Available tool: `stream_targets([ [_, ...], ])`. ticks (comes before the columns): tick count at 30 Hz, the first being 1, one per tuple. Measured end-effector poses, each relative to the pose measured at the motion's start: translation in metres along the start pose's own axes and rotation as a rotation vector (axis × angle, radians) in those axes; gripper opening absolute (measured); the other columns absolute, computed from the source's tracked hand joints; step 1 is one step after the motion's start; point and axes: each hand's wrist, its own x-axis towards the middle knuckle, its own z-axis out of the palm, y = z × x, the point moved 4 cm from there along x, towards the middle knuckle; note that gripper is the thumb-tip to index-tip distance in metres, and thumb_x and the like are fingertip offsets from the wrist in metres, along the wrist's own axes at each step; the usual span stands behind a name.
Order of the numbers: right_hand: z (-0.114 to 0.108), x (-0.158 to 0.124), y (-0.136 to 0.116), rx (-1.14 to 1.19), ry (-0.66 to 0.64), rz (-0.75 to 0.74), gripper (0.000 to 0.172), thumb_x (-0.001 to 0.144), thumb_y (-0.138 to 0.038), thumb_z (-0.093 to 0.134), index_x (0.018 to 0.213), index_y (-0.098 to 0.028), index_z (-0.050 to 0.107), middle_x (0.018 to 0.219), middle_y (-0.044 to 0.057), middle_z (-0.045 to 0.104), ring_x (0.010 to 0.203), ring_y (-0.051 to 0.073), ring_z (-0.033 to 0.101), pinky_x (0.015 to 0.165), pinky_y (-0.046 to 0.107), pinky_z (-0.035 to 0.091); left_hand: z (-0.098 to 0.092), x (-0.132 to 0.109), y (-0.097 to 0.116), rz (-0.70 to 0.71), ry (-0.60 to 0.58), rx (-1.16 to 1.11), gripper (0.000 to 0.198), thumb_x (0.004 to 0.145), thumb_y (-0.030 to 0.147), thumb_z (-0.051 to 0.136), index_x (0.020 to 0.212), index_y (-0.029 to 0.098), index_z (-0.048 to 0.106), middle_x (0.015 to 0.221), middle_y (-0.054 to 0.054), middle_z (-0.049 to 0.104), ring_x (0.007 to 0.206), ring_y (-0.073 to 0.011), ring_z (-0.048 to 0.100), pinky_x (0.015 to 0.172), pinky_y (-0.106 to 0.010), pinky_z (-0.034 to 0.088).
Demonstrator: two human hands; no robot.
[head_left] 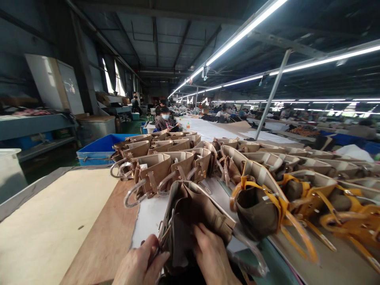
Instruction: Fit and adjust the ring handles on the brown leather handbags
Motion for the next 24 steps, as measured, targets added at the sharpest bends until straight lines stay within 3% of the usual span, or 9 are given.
stream_targets([
  [2,-0.027,-0.023,0.002,-0.175,0.292,-0.247,0.036,0.083,-0.007,0.045,0.111,-0.021,0.062,0.108,0.008,0.067,0.094,0.023,0.064,0.083,0.032,0.049,0.0,0.0,-0.003,-0.004,0.029,0.048,0.02,0.084,0.041,0.043,0.091,0.024,0.052,0.064,0.0,0.064,0.062,-0.0192,0.063,0.056,-0.024,0.039],
  [5,-0.058,-0.037,0.023,-0.322,0.524,-0.067,0.044,0.087,-0.038,0.054,0.125,-0.017,0.052,0.121,0.014,0.06,0.106,0.033,0.057,0.09,0.045,0.044,-0.005,-0.002,-0.001,-0.052,0.054,0.095,0.028,0.085,0.039,0.041,0.107,0.023,0.047,0.076,-0.002,0.067,0.07,-0.0207,0.065,0.059,-0.026,0.043],
  [6,-0.064,-0.035,0.03,-0.273,0.517,0.028,0.051,0.087,-0.047,0.052,0.125,-0.014,0.05,0.118,0.016,0.061,0.102,0.033,0.059,0.085,0.044,0.047,-0.008,-0.004,0.003,-0.066,0.077,0.108,0.028,0.086,0.037,0.039,0.109,0.023,0.045,0.082,-0.003,0.067,0.073,-0.0203,0.065,0.061,-0.026,0.044],
  [8,-0.067,-0.025,0.041,-0.088,0.336,0.226,0.051,0.086,-0.053,0.048,0.117,-0.013,0.054,0.101,0.014,0.068,0.087,0.029,0.065,0.072,0.036,0.051,-0.018,-0.008,0.013,-0.061,0.172,0.169,0.031,0.087,0.033,0.038,0.114,0.021,0.042,0.098,-0.006,0.065,0.083,-0.0204,0.065,0.065,-0.028,0.047],
  [11,-0.059,-0.01,0.038,0.073,-0.057,0.443,0.025,0.084,-0.042,0.052,0.098,-0.023,0.061,0.079,0.004,0.071,0.075,0.025,0.067,0.063,0.03,0.048,-0.034,-0.012,0.035,0.061,0.387,0.399,0.045,0.084,0.023,0.04,0.129,0.017,0.034,0.126,-0.013,0.053,0.109,-0.0251,0.057,0.082,-0.036,0.048],
  [15,-0.058,0.004,0.009,-0.026,-0.213,0.415,0.015,0.086,-0.035,0.052,0.087,-0.025,0.062,0.079,0.004,0.07,0.083,0.03,0.065,0.068,0.033,0.044,-0.037,-0.003,0.069,0.254,0.564,0.688,0.065,0.074,0.01,0.048,0.136,0.017,0.032,0.144,-0.016,0.035,0.129,-0.0323,0.038,0.1,-0.048,0.037],
  [20,-0.063,0.01,-0.012,-0.088,-0.199,0.3,0.025,0.09,-0.035,0.042,0.079,-0.023,0.061,0.076,0.008,0.069,0.078,0.03,0.065,0.066,0.033,0.041,-0.031,0.041,0.084,0.279,0.494,0.822,0.073,0.07,0.012,0.058,0.139,0.017,0.033,0.153,-0.014,0.017,0.138,-0.0368,0.017,0.111,-0.055,0.016],
  [22,-0.074,0.011,-0.004,-0.048,-0.173,0.269,0.027,0.088,-0.037,0.043,0.073,-0.022,0.061,0.072,0.008,0.068,0.075,0.029,0.064,0.066,0.033,0.04,-0.041,0.06,0.07,0.156,0.426,0.802,0.082,0.068,0.013,0.062,0.142,0.016,0.027,0.153,-0.016,0.015,0.138,-0.0387,0.017,0.11,-0.057,0.015],
  [24,-0.088,0.011,0.014,0.093,-0.19,0.25,0.028,0.084,-0.04,0.047,0.07,-0.021,0.062,0.068,0.005,0.067,0.072,0.027,0.062,0.065,0.03,0.041,-0.055,0.076,0.049,0.028,0.277,0.706,0.092,0.065,0.015,0.066,0.145,0.014,0.019,0.15,-0.019,0.021,0.134,-0.0375,0.027,0.108,-0.052,0.024],
])
